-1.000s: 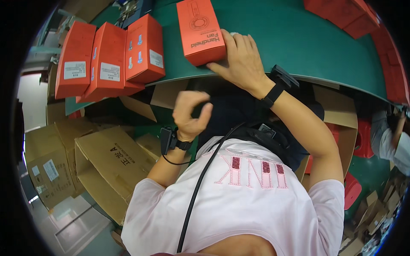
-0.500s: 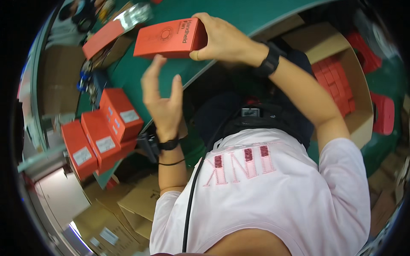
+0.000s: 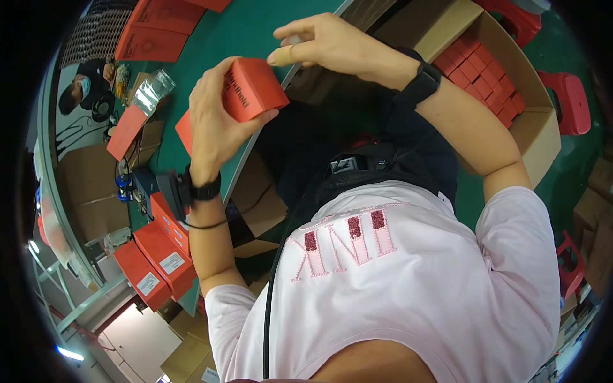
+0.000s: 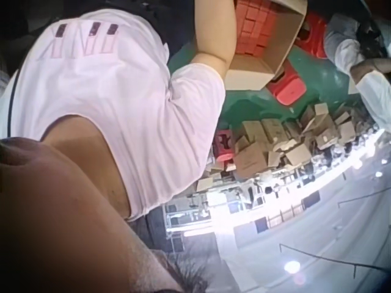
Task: Packaging handheld electronic devices from plastic bags into red product boxes.
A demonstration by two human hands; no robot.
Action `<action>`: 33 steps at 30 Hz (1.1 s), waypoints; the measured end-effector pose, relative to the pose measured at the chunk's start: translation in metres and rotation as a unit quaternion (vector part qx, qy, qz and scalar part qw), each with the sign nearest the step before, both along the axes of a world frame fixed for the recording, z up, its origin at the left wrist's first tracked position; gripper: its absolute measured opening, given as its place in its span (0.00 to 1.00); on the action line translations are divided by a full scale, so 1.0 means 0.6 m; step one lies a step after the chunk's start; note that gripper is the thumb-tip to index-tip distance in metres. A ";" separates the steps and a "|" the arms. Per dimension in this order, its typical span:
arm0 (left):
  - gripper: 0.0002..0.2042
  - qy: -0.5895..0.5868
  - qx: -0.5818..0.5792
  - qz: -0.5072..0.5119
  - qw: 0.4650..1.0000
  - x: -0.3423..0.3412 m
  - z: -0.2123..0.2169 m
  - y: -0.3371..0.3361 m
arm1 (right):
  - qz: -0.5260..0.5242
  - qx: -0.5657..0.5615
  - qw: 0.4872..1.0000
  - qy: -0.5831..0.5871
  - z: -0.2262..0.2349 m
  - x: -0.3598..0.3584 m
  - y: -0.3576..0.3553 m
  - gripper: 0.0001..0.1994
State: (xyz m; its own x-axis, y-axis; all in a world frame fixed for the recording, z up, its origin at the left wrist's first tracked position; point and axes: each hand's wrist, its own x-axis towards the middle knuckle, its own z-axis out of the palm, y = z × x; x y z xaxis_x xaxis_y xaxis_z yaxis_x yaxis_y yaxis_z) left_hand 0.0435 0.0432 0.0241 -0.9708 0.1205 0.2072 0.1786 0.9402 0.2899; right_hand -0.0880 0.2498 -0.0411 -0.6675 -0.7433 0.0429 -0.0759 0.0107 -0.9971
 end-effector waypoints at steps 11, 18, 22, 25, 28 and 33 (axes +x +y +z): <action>0.40 0.129 -0.045 0.006 0.991 0.037 -0.005 0.026 | 0.054 0.049 0.997 0.039 0.058 0.060 -0.025 0.39; 0.41 0.112 -0.053 -0.020 0.992 0.045 -0.003 0.018 | 0.109 0.135 0.984 0.043 0.069 0.051 -0.043 0.40; 0.43 0.076 -0.048 0.007 0.996 0.043 0.005 0.013 | 0.083 0.108 0.988 0.076 0.054 0.033 -0.054 0.38; 0.44 0.053 -0.039 0.011 0.998 0.047 0.004 0.010 | 0.098 0.113 0.988 0.047 0.046 0.033 -0.057 0.38; 0.44 0.035 -0.041 0.009 0.999 0.053 0.008 0.005 | 0.101 0.110 0.988 0.044 0.036 0.037 -0.058 0.35; 0.46 0.006 -0.033 0.009 0.999 0.055 0.016 -0.005 | 0.134 0.035 0.987 -0.081 0.032 0.042 -0.053 0.28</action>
State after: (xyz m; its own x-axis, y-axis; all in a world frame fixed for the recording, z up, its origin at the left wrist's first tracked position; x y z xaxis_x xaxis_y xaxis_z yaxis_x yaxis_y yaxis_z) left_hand 0.0763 0.0400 0.0338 -0.9705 0.1178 0.2106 0.1653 0.9603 0.2246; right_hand -0.0625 0.2180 -0.0218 -0.4412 -0.8911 -0.1062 0.0754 0.0811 -0.9939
